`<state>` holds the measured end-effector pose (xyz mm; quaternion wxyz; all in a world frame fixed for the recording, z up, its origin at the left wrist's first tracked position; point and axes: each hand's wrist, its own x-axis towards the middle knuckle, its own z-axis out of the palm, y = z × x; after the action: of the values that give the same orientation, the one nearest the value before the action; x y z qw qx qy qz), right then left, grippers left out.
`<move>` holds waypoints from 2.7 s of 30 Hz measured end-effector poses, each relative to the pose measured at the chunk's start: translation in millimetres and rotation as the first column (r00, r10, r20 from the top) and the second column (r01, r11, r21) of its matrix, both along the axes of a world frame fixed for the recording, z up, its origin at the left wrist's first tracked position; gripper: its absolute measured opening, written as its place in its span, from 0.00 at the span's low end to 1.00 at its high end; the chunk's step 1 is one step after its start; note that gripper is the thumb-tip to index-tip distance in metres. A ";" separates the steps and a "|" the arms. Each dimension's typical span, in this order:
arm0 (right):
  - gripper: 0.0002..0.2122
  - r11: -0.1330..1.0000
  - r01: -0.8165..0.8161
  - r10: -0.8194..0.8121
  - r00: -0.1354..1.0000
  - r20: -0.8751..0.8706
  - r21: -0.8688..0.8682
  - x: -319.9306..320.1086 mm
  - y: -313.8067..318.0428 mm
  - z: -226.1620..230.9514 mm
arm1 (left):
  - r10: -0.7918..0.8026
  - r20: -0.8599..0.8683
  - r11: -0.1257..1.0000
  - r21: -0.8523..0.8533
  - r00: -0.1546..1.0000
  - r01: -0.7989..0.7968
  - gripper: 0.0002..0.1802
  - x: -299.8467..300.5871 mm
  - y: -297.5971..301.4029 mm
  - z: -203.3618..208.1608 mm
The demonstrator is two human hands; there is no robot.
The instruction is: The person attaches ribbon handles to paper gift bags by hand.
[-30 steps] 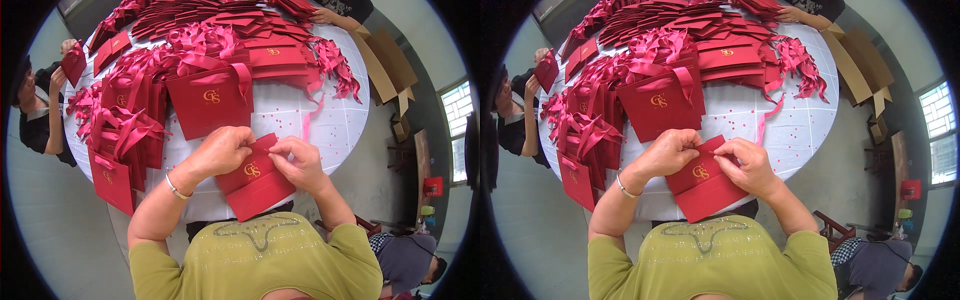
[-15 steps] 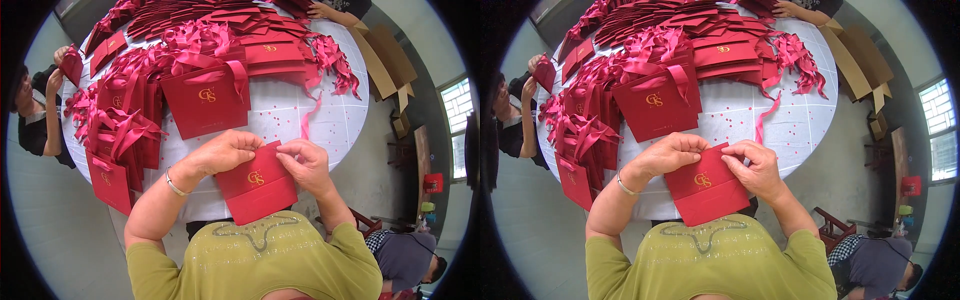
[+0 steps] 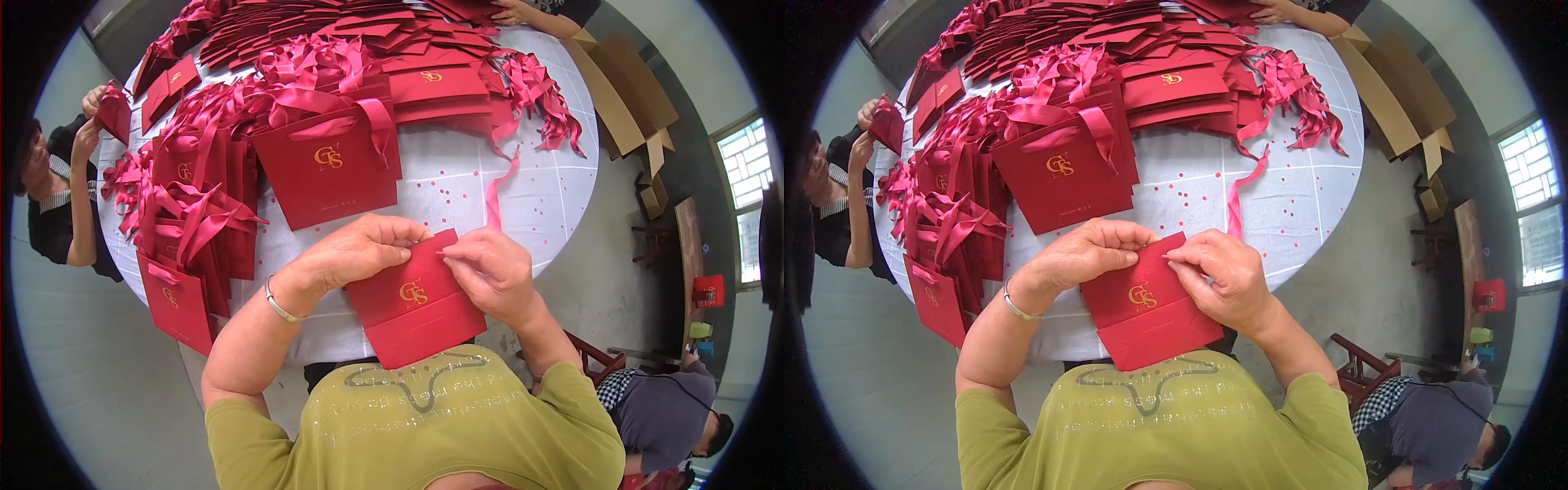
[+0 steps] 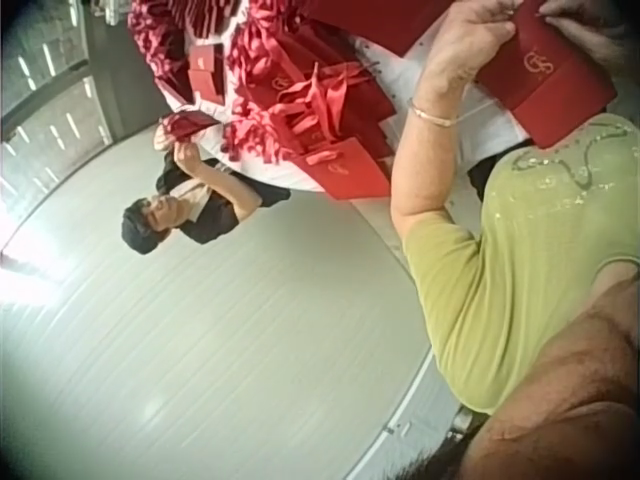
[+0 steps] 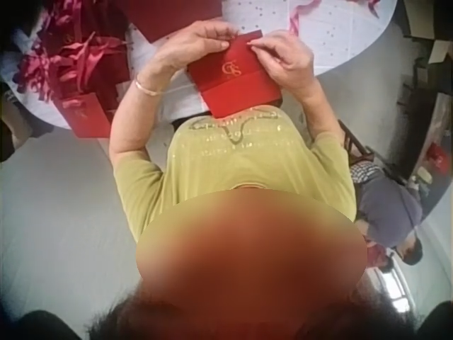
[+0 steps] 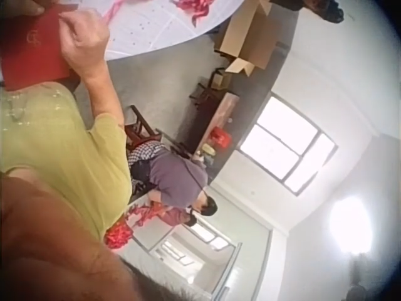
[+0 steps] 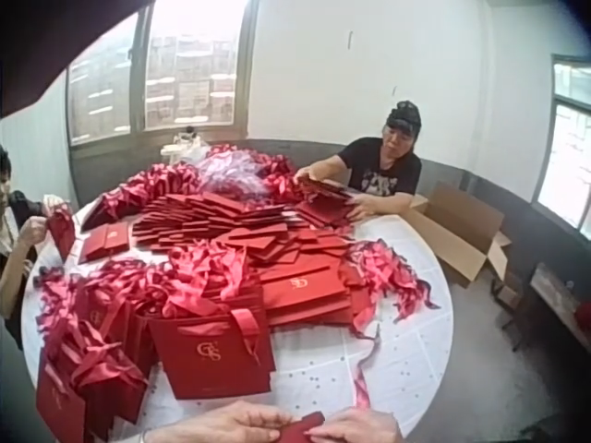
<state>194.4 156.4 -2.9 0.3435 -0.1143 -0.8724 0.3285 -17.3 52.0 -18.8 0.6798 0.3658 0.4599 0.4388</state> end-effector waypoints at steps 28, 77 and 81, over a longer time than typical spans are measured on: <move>0.07 0.977 -0.212 0.203 0.944 0.258 0.008 -21.5 30.3 27.5 | 0.198 -0.588 0.958 0.287 0.784 -0.026 0.10 26.5 -8.4 19.1; 0.10 0.380 -0.209 0.824 0.519 0.227 -0.901 -61.6 72.8 15.8 | 0.498 -0.695 0.757 0.640 0.519 0.131 0.12 37.3 -15.0 21.6; 0.09 0.445 -0.291 0.804 0.546 0.235 -0.847 -69.4 92.6 11.6 | 0.440 -0.687 0.752 0.634 0.578 0.180 0.11 48.9 -15.2 22.3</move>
<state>125.0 248.9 8.7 -0.1734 -0.0280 -0.7071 0.6850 31.6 36.8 3.6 0.1888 0.6949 0.5628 0.4060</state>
